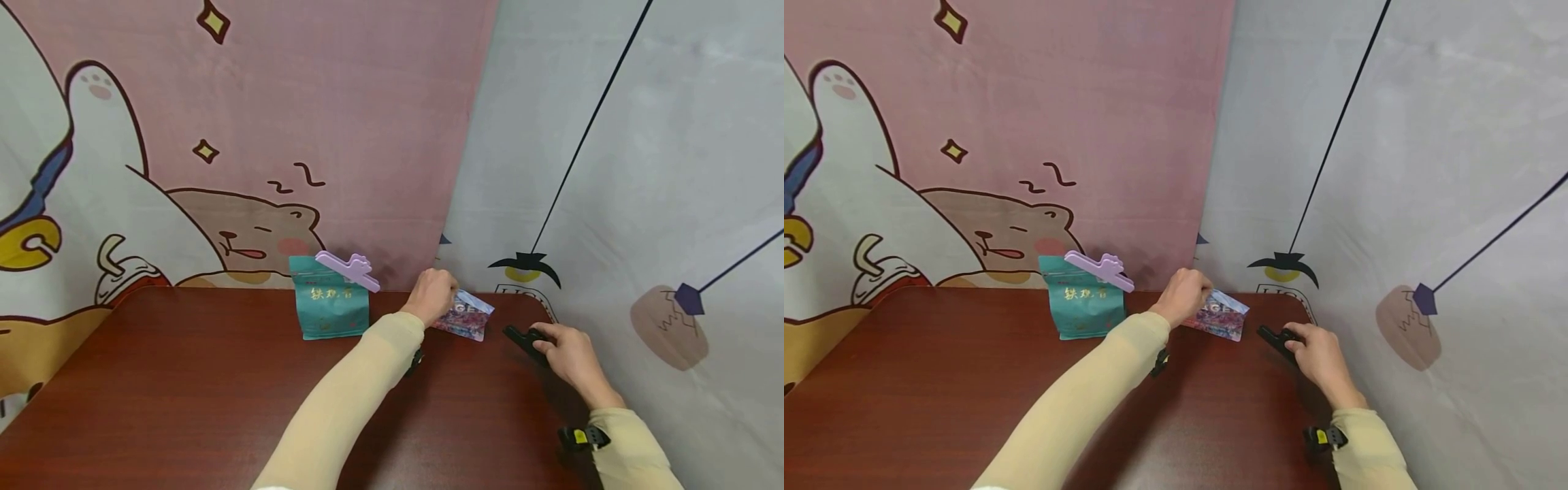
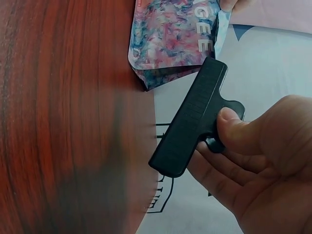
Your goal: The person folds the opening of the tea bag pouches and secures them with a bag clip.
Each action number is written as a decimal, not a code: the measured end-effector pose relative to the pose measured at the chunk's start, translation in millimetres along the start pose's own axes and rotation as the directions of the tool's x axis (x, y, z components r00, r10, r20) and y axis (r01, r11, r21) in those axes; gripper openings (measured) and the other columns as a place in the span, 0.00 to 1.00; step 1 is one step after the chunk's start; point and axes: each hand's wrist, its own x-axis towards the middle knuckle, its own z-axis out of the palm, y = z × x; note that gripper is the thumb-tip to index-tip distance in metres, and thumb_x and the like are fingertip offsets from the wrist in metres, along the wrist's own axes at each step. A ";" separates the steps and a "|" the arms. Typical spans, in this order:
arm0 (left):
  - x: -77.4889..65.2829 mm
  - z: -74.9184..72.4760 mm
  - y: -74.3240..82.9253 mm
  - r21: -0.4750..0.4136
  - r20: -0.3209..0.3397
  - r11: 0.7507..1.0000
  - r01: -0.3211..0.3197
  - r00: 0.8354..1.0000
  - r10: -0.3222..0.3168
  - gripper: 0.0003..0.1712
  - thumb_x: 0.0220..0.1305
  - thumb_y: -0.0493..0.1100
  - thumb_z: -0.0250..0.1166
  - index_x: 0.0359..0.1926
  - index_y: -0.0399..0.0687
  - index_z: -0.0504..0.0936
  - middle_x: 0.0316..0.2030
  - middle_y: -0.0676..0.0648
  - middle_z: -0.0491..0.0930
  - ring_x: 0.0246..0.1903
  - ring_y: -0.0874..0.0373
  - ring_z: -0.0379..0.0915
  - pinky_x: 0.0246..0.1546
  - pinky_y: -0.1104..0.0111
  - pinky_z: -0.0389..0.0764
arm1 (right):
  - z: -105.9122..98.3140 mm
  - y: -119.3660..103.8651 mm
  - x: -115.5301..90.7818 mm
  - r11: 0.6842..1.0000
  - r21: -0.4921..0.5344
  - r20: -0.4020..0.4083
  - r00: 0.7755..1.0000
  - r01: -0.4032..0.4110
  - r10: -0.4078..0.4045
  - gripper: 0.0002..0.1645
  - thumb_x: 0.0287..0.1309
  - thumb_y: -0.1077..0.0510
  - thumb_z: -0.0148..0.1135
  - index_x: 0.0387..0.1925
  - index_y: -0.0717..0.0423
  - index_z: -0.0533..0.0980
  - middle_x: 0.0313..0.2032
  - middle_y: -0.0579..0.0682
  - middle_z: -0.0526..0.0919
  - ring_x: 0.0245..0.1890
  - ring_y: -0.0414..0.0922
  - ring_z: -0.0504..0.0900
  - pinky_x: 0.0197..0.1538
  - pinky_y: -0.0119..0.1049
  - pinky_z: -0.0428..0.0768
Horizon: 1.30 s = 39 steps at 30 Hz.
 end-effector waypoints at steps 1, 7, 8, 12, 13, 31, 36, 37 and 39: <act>0.1 0.1 0.0 0.002 -0.001 1.000 0.000 1.000 0.000 0.30 0.67 0.29 0.58 0.11 0.53 0.61 0.15 0.54 0.49 0.19 0.62 0.46 0.22 0.73 0.52 | 0.2 -0.3 0.8 1.000 0.001 -0.004 1.000 0.000 0.000 0.16 0.63 0.65 0.68 0.53 0.65 0.83 0.48 0.69 0.85 0.45 0.66 0.83 0.47 0.62 0.79; -0.3 -0.9 0.5 0.006 -0.002 1.000 -0.002 1.000 0.002 0.30 0.67 0.29 0.58 0.11 0.53 0.60 0.15 0.54 0.48 0.19 0.62 0.45 0.22 0.73 0.51 | 1.9 -1.1 4.0 1.000 0.005 -0.040 0.999 0.012 -0.012 0.15 0.62 0.66 0.68 0.51 0.65 0.84 0.46 0.68 0.86 0.43 0.65 0.84 0.46 0.61 0.79; -0.5 -1.1 0.6 0.004 0.000 1.000 0.000 1.000 0.000 0.30 0.67 0.29 0.58 0.11 0.53 0.59 0.15 0.54 0.48 0.19 0.62 0.45 0.22 0.73 0.51 | 1.9 -1.3 4.2 1.000 0.005 -0.046 0.999 0.014 -0.014 0.15 0.62 0.66 0.68 0.50 0.65 0.84 0.46 0.68 0.86 0.43 0.65 0.84 0.46 0.61 0.79; -0.6 -1.0 0.5 -0.001 0.005 1.000 0.006 1.000 -0.006 0.30 0.67 0.29 0.58 0.11 0.53 0.59 0.15 0.54 0.48 0.19 0.62 0.45 0.22 0.72 0.51 | 1.3 -2.4 6.5 1.000 -0.002 -0.054 0.998 0.018 -0.018 0.15 0.61 0.66 0.69 0.50 0.65 0.84 0.45 0.69 0.86 0.42 0.66 0.84 0.45 0.60 0.79; -0.5 -0.7 0.3 -0.003 0.005 1.000 0.007 1.000 -0.007 0.30 0.67 0.29 0.58 0.11 0.53 0.60 0.15 0.54 0.48 0.19 0.62 0.45 0.22 0.72 0.51 | 1.1 -2.3 7.6 1.000 -0.003 -0.053 0.998 0.017 -0.018 0.15 0.61 0.66 0.69 0.50 0.65 0.84 0.45 0.69 0.86 0.42 0.66 0.84 0.45 0.60 0.79; -0.9 1.3 -1.7 -0.035 0.008 0.999 0.013 1.000 -0.013 0.31 0.67 0.27 0.56 0.12 0.53 0.56 0.15 0.54 0.46 0.18 0.62 0.40 0.21 0.72 0.49 | 8.2 -2.4 24.0 1.000 0.015 -0.101 0.995 -0.026 0.028 0.14 0.60 0.65 0.70 0.48 0.64 0.86 0.39 0.67 0.88 0.36 0.59 0.83 0.38 0.48 0.77; -1.0 -0.3 -1.0 -0.031 0.007 1.000 0.001 1.000 -0.001 0.31 0.67 0.27 0.56 0.11 0.53 0.56 0.15 0.54 0.46 0.18 0.63 0.38 0.21 0.73 0.48 | 9.9 -3.3 27.5 0.999 0.011 -0.118 0.992 -0.039 0.040 0.14 0.60 0.65 0.70 0.48 0.64 0.86 0.39 0.67 0.88 0.37 0.62 0.84 0.38 0.51 0.79; -1.1 -0.7 -0.8 -0.031 0.005 1.000 -0.002 1.000 0.002 0.31 0.67 0.27 0.56 0.11 0.53 0.56 0.15 0.54 0.46 0.18 0.63 0.39 0.21 0.73 0.48 | 10.5 -3.1 28.2 0.999 0.004 -0.121 0.992 -0.037 0.038 0.14 0.60 0.65 0.70 0.48 0.64 0.86 0.39 0.68 0.88 0.37 0.63 0.84 0.39 0.53 0.80; -1.5 -1.4 -0.5 -0.031 0.005 1.000 -0.004 1.000 0.004 0.31 0.66 0.27 0.56 0.11 0.53 0.57 0.15 0.55 0.46 0.18 0.63 0.39 0.21 0.73 0.48 | 11.9 -3.2 29.5 0.999 -0.010 -0.129 0.991 -0.030 0.029 0.14 0.60 0.65 0.70 0.48 0.64 0.86 0.40 0.68 0.88 0.38 0.65 0.84 0.40 0.56 0.80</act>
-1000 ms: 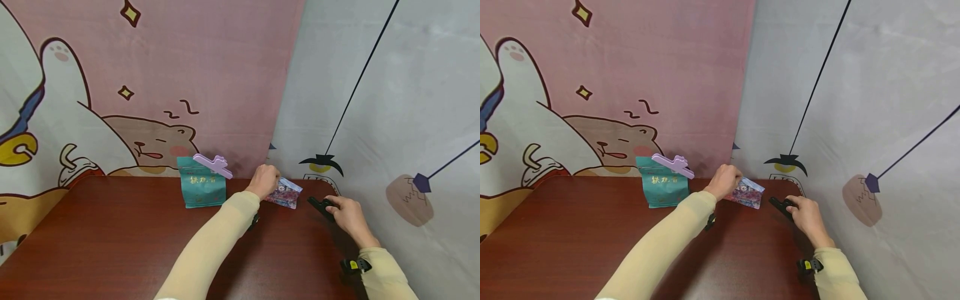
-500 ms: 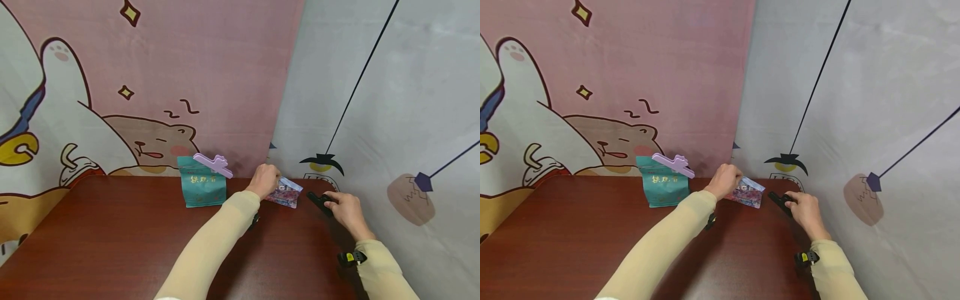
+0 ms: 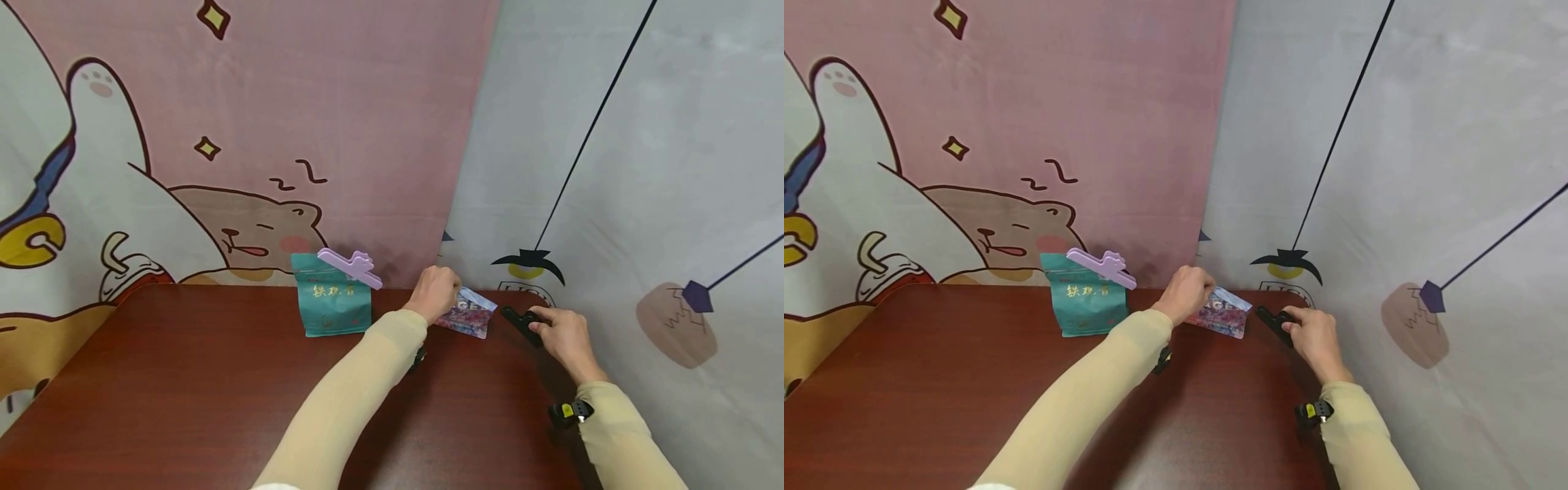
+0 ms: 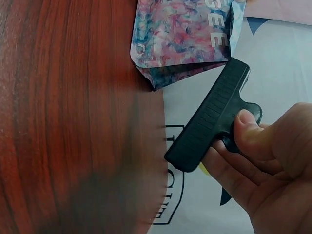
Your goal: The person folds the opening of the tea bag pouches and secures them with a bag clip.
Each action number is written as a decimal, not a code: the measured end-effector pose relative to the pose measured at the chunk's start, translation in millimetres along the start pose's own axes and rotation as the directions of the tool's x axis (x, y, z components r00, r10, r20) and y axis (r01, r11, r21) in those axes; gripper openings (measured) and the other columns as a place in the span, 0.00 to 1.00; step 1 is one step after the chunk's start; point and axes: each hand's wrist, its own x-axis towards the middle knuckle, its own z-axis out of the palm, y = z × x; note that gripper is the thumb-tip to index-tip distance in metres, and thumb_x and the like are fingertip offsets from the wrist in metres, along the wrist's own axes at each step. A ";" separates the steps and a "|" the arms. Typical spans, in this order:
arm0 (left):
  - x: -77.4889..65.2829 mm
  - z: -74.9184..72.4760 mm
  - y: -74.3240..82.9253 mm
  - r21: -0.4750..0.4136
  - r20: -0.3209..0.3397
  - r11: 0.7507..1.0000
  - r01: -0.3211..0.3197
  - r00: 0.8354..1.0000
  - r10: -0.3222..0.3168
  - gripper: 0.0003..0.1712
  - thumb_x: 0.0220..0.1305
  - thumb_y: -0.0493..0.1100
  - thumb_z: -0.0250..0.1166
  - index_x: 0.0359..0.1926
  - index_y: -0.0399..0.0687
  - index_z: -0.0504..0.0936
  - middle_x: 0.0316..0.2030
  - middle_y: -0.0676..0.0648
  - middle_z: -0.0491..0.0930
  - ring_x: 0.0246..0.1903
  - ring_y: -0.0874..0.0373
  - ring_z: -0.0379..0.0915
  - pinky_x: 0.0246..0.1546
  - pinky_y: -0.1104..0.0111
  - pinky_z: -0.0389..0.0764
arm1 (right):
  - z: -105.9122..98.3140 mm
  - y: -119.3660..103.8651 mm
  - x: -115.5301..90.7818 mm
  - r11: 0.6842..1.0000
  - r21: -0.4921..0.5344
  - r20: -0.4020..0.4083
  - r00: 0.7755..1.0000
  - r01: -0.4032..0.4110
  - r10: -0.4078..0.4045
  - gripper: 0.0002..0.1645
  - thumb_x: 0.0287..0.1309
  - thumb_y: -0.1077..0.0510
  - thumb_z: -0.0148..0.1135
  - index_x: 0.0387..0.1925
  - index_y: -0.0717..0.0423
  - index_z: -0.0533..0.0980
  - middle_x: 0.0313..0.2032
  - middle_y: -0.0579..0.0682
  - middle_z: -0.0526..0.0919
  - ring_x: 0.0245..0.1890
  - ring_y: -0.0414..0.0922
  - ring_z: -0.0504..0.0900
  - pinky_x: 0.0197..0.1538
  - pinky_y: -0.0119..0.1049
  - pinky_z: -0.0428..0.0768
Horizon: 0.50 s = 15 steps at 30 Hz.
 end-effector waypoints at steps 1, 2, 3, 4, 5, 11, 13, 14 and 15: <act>-0.1 -0.3 0.3 -0.001 0.000 1.000 0.000 1.000 0.000 0.31 0.66 0.27 0.56 0.11 0.53 0.57 0.15 0.55 0.47 0.18 0.63 0.39 0.21 0.73 0.48 | 0.6 0.0 0.7 1.000 -0.005 -0.005 1.000 0.001 -0.001 0.14 0.60 0.65 0.71 0.48 0.64 0.86 0.40 0.68 0.88 0.39 0.66 0.84 0.41 0.57 0.79; -0.1 -0.6 0.6 -0.001 0.000 1.000 0.001 1.000 -0.001 0.31 0.66 0.27 0.56 0.11 0.53 0.57 0.15 0.55 0.47 0.18 0.63 0.39 0.21 0.73 0.48 | 1.3 0.3 1.6 1.000 -0.008 -0.010 1.000 0.003 -0.003 0.15 0.60 0.65 0.71 0.48 0.64 0.86 0.40 0.68 0.88 0.39 0.66 0.84 0.41 0.57 0.79; -0.1 -0.6 0.7 -0.002 0.001 1.000 0.003 1.000 -0.003 0.30 0.66 0.27 0.56 0.11 0.53 0.57 0.15 0.55 0.47 0.18 0.63 0.39 0.21 0.73 0.48 | 1.9 0.1 2.3 1.000 -0.005 -0.013 1.000 -0.003 0.003 0.15 0.60 0.64 0.71 0.48 0.64 0.86 0.40 0.68 0.88 0.39 0.66 0.84 0.40 0.56 0.79; 0.1 -0.5 0.8 -0.001 0.001 1.000 0.006 1.000 -0.006 0.30 0.66 0.27 0.56 0.11 0.53 0.57 0.15 0.54 0.47 0.18 0.63 0.39 0.21 0.73 0.48 | 2.6 -0.1 2.7 1.000 0.000 -0.014 1.000 -0.013 0.013 0.15 0.60 0.64 0.71 0.48 0.64 0.86 0.40 0.67 0.88 0.39 0.65 0.84 0.39 0.54 0.80; 0.2 -0.3 0.8 0.002 0.001 1.000 0.007 1.000 -0.007 0.30 0.67 0.27 0.56 0.11 0.53 0.57 0.15 0.54 0.47 0.18 0.63 0.40 0.21 0.73 0.48 | 3.1 -0.4 3.4 1.000 0.007 -0.015 1.000 -0.022 0.023 0.15 0.60 0.64 0.71 0.48 0.64 0.86 0.40 0.67 0.88 0.38 0.64 0.84 0.37 0.51 0.79; 2.1 1.9 -0.1 0.024 0.001 1.000 0.012 1.000 -0.012 0.29 0.68 0.29 0.58 0.11 0.53 0.62 0.14 0.55 0.49 0.18 0.63 0.44 0.22 0.73 0.51 | 6.1 -0.4 6.5 0.997 0.028 -0.010 0.998 -0.066 0.066 0.14 0.61 0.63 0.70 0.49 0.62 0.87 0.41 0.67 0.88 0.37 0.61 0.83 0.34 0.42 0.76; 2.5 2.5 -0.5 0.027 0.004 1.000 0.014 1.000 -0.014 0.29 0.68 0.29 0.58 0.11 0.53 0.63 0.14 0.55 0.50 0.18 0.63 0.45 0.22 0.73 0.51 | 6.7 -0.7 7.1 0.997 0.034 -0.012 0.997 -0.076 0.077 0.14 0.62 0.63 0.70 0.49 0.62 0.87 0.41 0.67 0.88 0.38 0.61 0.83 0.33 0.42 0.77; 2.6 2.6 -0.8 0.028 0.004 1.000 0.014 1.000 -0.014 0.29 0.68 0.29 0.58 0.11 0.53 0.63 0.14 0.55 0.50 0.18 0.63 0.45 0.22 0.73 0.51 | 7.0 -0.8 7.4 0.996 0.038 -0.014 0.997 -0.082 0.082 0.14 0.62 0.63 0.70 0.49 0.62 0.87 0.42 0.67 0.88 0.38 0.61 0.83 0.33 0.42 0.77; 2.8 2.8 -1.1 0.029 0.003 0.999 0.013 1.000 -0.013 0.29 0.67 0.29 0.58 0.11 0.53 0.62 0.14 0.55 0.50 0.18 0.63 0.45 0.22 0.73 0.51 | 7.2 -1.0 7.7 0.996 0.039 -0.017 0.996 -0.082 0.083 0.14 0.62 0.63 0.70 0.49 0.62 0.87 0.42 0.67 0.88 0.39 0.61 0.83 0.34 0.42 0.77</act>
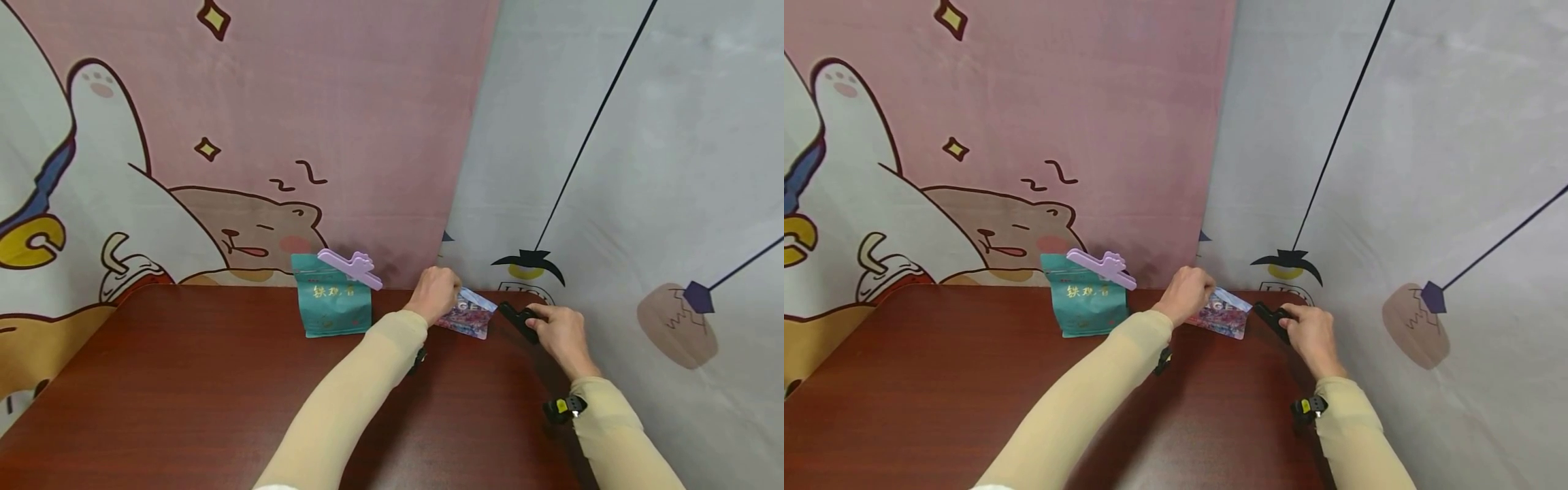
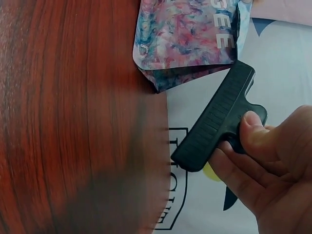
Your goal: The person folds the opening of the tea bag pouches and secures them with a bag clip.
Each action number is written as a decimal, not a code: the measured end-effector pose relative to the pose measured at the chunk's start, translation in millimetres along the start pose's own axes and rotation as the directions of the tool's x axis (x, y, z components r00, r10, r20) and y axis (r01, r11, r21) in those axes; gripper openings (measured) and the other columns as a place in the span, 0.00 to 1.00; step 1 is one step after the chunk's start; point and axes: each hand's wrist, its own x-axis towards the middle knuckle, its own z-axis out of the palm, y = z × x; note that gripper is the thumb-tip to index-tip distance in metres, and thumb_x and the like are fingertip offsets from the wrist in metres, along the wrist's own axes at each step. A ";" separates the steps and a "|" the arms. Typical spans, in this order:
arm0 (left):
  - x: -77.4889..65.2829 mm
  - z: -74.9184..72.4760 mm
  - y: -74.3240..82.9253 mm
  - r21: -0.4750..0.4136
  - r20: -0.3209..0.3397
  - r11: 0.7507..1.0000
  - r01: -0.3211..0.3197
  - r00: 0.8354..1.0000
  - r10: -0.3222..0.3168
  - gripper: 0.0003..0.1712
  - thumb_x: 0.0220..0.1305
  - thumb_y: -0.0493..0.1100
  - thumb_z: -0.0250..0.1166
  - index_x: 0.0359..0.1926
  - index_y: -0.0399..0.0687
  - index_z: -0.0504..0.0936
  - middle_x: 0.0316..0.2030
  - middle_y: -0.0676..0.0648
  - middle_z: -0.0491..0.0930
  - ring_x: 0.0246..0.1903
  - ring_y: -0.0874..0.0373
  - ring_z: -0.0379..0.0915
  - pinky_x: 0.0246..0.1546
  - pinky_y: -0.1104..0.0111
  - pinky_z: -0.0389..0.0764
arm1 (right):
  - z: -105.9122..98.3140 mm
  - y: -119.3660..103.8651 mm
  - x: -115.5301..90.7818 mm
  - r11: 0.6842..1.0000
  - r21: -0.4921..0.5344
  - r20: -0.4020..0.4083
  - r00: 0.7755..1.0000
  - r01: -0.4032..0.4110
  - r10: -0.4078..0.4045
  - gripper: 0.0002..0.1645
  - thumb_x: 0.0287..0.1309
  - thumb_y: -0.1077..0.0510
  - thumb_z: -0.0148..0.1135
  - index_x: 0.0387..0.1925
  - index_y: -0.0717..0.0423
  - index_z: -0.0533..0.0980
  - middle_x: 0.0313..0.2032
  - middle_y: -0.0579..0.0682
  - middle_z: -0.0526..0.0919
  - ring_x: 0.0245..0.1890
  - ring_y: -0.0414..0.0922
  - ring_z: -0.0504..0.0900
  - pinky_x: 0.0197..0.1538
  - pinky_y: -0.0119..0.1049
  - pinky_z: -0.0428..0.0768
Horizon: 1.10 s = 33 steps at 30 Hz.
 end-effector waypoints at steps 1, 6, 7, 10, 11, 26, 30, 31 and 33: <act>0.1 0.5 -0.2 -0.001 -0.002 1.000 -0.002 1.000 0.002 0.30 0.67 0.29 0.58 0.11 0.53 0.61 0.14 0.55 0.49 0.18 0.63 0.44 0.22 0.73 0.51 | 0.1 -0.1 0.1 1.000 0.004 -0.003 1.000 -0.002 0.002 0.14 0.62 0.63 0.70 0.49 0.62 0.87 0.42 0.67 0.88 0.39 0.61 0.83 0.34 0.43 0.78; -0.3 0.6 -1.0 -0.015 -0.010 1.000 -0.015 1.000 0.014 0.30 0.66 0.27 0.56 0.11 0.53 0.57 0.15 0.55 0.47 0.18 0.63 0.40 0.23 0.72 0.49 | -0.6 -0.8 0.7 1.000 0.015 -0.023 1.000 0.007 -0.006 0.14 0.62 0.63 0.70 0.49 0.62 0.87 0.42 0.68 0.88 0.42 0.65 0.84 0.40 0.53 0.81; -0.5 0.3 -1.0 -0.017 -0.010 1.000 -0.015 1.000 0.015 0.31 0.66 0.27 0.56 0.11 0.53 0.56 0.15 0.55 0.46 0.18 0.63 0.39 0.22 0.72 0.48 | -1.0 -1.3 0.7 1.000 0.015 -0.027 1.000 0.010 -0.009 0.14 0.62 0.63 0.70 0.49 0.62 0.87 0.42 0.68 0.88 0.43 0.66 0.83 0.41 0.55 0.81; -0.5 0.0 -0.5 -0.014 -0.009 1.000 -0.014 1.000 0.014 0.30 0.66 0.27 0.56 0.11 0.53 0.55 0.16 0.54 0.46 0.18 0.63 0.37 0.22 0.72 0.48 | -1.6 -2.4 1.7 1.000 0.013 -0.028 0.999 0.021 -0.021 0.14 0.62 0.63 0.70 0.49 0.62 0.87 0.42 0.68 0.88 0.43 0.67 0.83 0.43 0.58 0.80; -0.5 -0.1 -0.3 -0.013 -0.007 1.000 -0.011 1.000 0.011 0.30 0.66 0.27 0.56 0.11 0.53 0.55 0.16 0.54 0.46 0.18 0.63 0.37 0.22 0.72 0.48 | -1.5 -2.9 2.2 1.000 0.011 -0.029 0.999 0.029 -0.029 0.14 0.62 0.63 0.70 0.48 0.62 0.87 0.42 0.67 0.88 0.43 0.67 0.83 0.43 0.58 0.80; 0.0 1.1 -0.3 0.006 -0.014 1.000 -0.017 1.000 0.017 0.30 0.67 0.28 0.57 0.11 0.53 0.58 0.15 0.54 0.47 0.18 0.62 0.40 0.22 0.72 0.48 | 0.5 -5.6 10.4 0.997 -0.008 -0.007 0.997 0.081 -0.081 0.13 0.60 0.66 0.70 0.47 0.63 0.87 0.41 0.66 0.89 0.39 0.63 0.85 0.41 0.56 0.82; -0.5 1.2 0.2 0.004 -0.012 1.000 -0.013 1.000 0.013 0.30 0.67 0.28 0.56 0.11 0.53 0.58 0.16 0.54 0.47 0.19 0.62 0.40 0.23 0.72 0.49 | 0.5 -6.2 11.3 0.996 -0.013 0.003 0.996 0.088 -0.088 0.13 0.61 0.67 0.69 0.47 0.64 0.87 0.41 0.65 0.89 0.39 0.62 0.85 0.41 0.54 0.81; -0.6 1.2 0.5 0.004 -0.010 1.000 -0.010 1.000 0.010 0.30 0.67 0.28 0.56 0.11 0.53 0.58 0.16 0.54 0.47 0.19 0.62 0.40 0.23 0.72 0.49 | 0.8 -6.1 11.3 0.996 -0.009 0.004 0.996 0.090 -0.090 0.13 0.61 0.67 0.69 0.48 0.64 0.87 0.42 0.65 0.89 0.40 0.62 0.86 0.41 0.53 0.81; -0.8 1.6 1.0 0.002 -0.005 1.000 -0.008 1.000 0.008 0.30 0.67 0.29 0.56 0.12 0.53 0.57 0.16 0.54 0.47 0.19 0.62 0.40 0.23 0.72 0.49 | 1.2 -5.9 11.3 0.995 -0.010 0.002 0.995 0.099 -0.099 0.13 0.61 0.68 0.68 0.48 0.64 0.87 0.43 0.65 0.89 0.41 0.62 0.86 0.41 0.53 0.81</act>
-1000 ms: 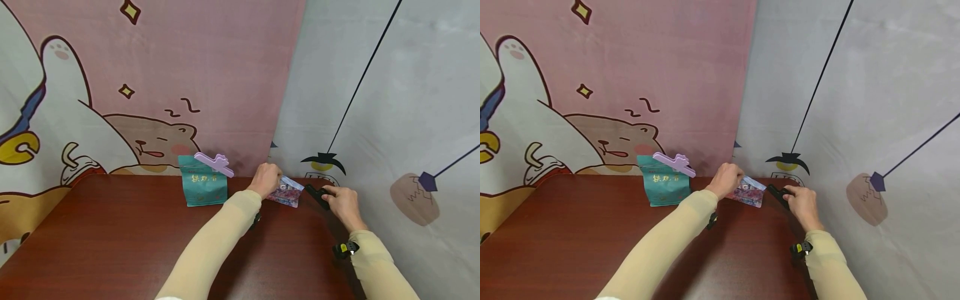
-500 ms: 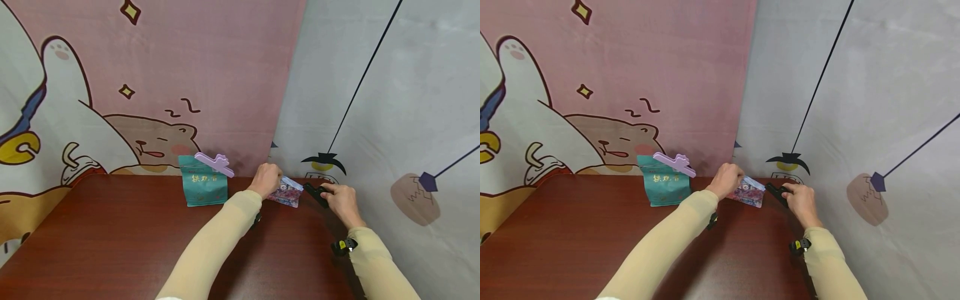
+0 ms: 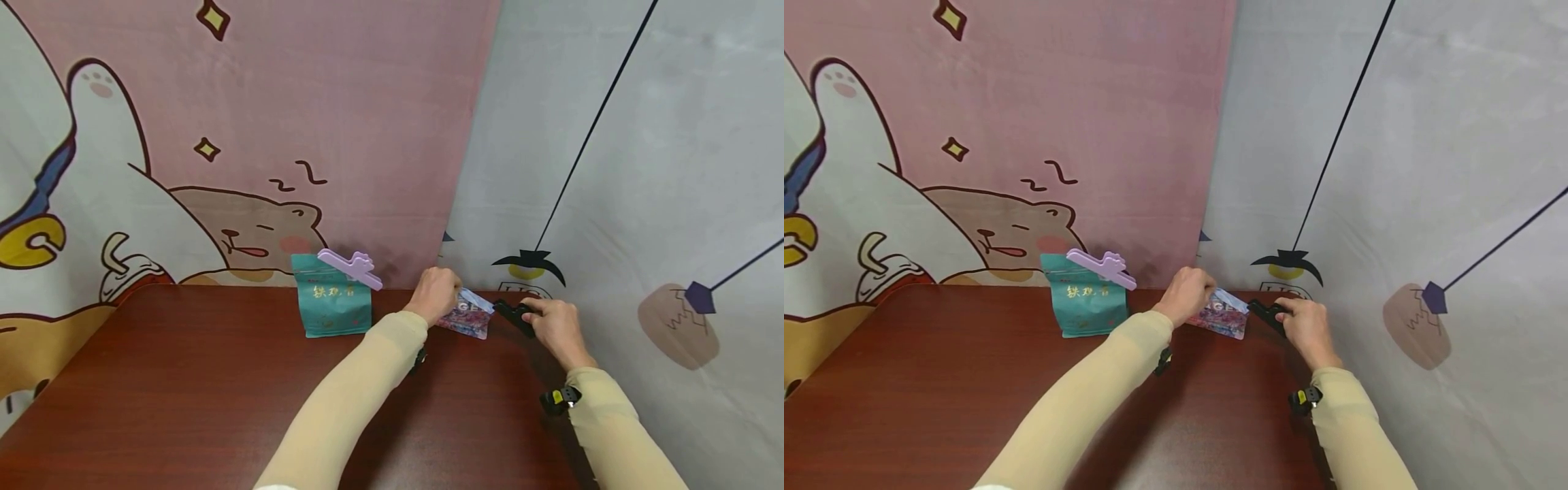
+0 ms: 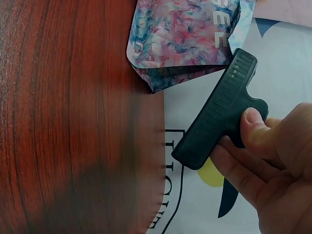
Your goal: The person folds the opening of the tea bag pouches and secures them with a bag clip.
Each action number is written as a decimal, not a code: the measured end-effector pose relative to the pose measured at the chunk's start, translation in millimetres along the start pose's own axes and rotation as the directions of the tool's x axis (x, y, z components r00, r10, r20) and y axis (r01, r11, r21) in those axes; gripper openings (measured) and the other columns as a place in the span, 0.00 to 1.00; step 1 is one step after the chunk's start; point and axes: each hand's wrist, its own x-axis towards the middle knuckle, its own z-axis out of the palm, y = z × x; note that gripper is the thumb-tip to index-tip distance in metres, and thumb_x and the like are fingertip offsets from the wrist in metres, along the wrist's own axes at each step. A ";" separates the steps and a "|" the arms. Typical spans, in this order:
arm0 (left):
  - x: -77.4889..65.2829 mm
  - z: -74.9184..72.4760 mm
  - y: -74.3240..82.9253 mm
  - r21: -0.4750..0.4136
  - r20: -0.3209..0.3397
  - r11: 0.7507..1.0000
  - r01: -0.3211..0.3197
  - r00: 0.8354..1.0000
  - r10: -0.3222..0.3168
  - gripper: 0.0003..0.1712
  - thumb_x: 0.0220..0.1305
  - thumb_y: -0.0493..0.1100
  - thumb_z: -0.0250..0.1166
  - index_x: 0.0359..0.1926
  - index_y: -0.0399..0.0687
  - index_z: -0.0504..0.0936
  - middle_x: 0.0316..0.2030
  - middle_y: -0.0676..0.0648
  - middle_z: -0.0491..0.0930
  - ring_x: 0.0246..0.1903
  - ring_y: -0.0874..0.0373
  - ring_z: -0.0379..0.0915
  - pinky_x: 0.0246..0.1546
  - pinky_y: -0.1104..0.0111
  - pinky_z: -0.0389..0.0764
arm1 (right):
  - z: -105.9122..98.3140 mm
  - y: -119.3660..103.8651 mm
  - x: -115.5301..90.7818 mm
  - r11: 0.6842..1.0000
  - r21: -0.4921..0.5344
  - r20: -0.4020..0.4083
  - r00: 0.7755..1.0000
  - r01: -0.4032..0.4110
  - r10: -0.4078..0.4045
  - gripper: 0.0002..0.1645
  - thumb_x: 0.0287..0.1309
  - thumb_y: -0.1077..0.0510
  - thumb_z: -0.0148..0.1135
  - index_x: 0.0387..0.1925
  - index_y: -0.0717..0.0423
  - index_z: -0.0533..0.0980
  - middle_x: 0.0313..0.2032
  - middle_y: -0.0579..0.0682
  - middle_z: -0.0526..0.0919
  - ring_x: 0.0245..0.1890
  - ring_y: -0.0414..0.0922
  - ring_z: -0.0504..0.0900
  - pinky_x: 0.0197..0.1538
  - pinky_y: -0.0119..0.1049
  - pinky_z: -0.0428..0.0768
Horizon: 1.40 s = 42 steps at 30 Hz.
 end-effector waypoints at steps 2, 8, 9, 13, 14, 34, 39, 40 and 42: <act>-0.1 0.1 0.6 0.006 0.004 1.000 -0.004 1.000 0.004 0.30 0.67 0.28 0.56 0.12 0.53 0.57 0.16 0.54 0.46 0.19 0.62 0.40 0.24 0.72 0.49 | 0.6 -0.1 -0.3 1.000 0.003 -0.003 1.000 0.008 -0.008 0.14 0.60 0.69 0.67 0.48 0.65 0.87 0.44 0.65 0.88 0.42 0.63 0.86 0.41 0.53 0.81; 0.3 0.3 0.5 0.016 0.006 1.000 -0.018 1.000 0.018 0.30 0.66 0.28 0.57 0.12 0.53 0.56 0.16 0.54 0.46 0.19 0.62 0.40 0.24 0.72 0.49 | 2.5 -1.0 0.2 0.999 0.003 -0.011 0.999 0.041 -0.041 0.14 0.60 0.70 0.67 0.47 0.66 0.87 0.43 0.66 0.88 0.40 0.62 0.86 0.39 0.53 0.82; 0.4 0.3 0.1 0.011 0.005 1.000 -0.017 1.000 0.017 0.30 0.66 0.28 0.57 0.12 0.53 0.56 0.16 0.54 0.46 0.19 0.62 0.40 0.24 0.72 0.48 | 3.0 -1.3 0.8 0.999 0.002 -0.012 0.999 0.052 -0.052 0.13 0.59 0.70 0.67 0.47 0.66 0.87 0.43 0.66 0.88 0.40 0.62 0.86 0.40 0.53 0.82; 0.8 0.5 -1.0 -0.002 0.004 1.000 -0.013 1.000 0.013 0.30 0.67 0.28 0.56 0.12 0.53 0.56 0.16 0.54 0.47 0.19 0.62 0.40 0.24 0.72 0.48 | 6.2 -1.5 2.6 0.997 0.007 -0.015 0.997 0.080 -0.080 0.12 0.59 0.70 0.67 0.45 0.65 0.87 0.42 0.65 0.89 0.40 0.62 0.86 0.42 0.56 0.82; 0.9 0.8 -1.2 -0.003 0.004 1.000 -0.014 1.000 0.014 0.30 0.67 0.28 0.56 0.12 0.53 0.57 0.16 0.54 0.47 0.19 0.62 0.41 0.24 0.72 0.49 | 7.0 -1.3 2.8 0.997 0.007 -0.017 0.996 0.083 -0.083 0.12 0.58 0.71 0.67 0.45 0.65 0.87 0.42 0.65 0.89 0.40 0.62 0.86 0.42 0.56 0.82; 0.8 0.1 -1.3 0.010 0.006 1.000 -0.006 1.000 0.006 0.29 0.67 0.29 0.57 0.13 0.53 0.58 0.16 0.54 0.47 0.20 0.61 0.44 0.26 0.72 0.50 | 11.7 -11.8 6.5 0.997 0.031 -0.014 0.998 0.064 -0.063 0.14 0.61 0.70 0.65 0.48 0.66 0.87 0.45 0.66 0.88 0.47 0.66 0.85 0.49 0.59 0.80; 0.7 -0.1 -1.1 0.015 0.006 1.000 -0.007 1.000 0.007 0.29 0.68 0.29 0.58 0.13 0.54 0.59 0.16 0.54 0.48 0.20 0.61 0.45 0.26 0.72 0.51 | 13.4 -14.6 7.2 0.998 0.043 -0.007 0.998 0.056 -0.056 0.15 0.61 0.71 0.63 0.48 0.66 0.86 0.47 0.67 0.87 0.48 0.65 0.84 0.45 0.57 0.81; 0.9 0.3 -1.3 0.014 0.008 1.000 -0.005 1.000 0.005 0.29 0.68 0.29 0.58 0.12 0.54 0.59 0.16 0.55 0.48 0.20 0.61 0.46 0.27 0.72 0.52 | 13.8 -15.2 7.3 0.998 0.045 -0.008 0.999 0.052 -0.052 0.15 0.61 0.71 0.63 0.48 0.65 0.87 0.47 0.67 0.87 0.47 0.65 0.84 0.44 0.55 0.81; 1.3 0.9 -1.5 0.013 0.008 1.000 -0.003 1.000 0.003 0.30 0.68 0.29 0.58 0.12 0.54 0.59 0.16 0.55 0.48 0.20 0.61 0.45 0.27 0.72 0.52 | 14.3 -16.5 7.6 0.998 0.050 -0.005 0.999 0.042 -0.042 0.15 0.61 0.72 0.63 0.48 0.65 0.87 0.47 0.67 0.87 0.46 0.64 0.84 0.41 0.52 0.81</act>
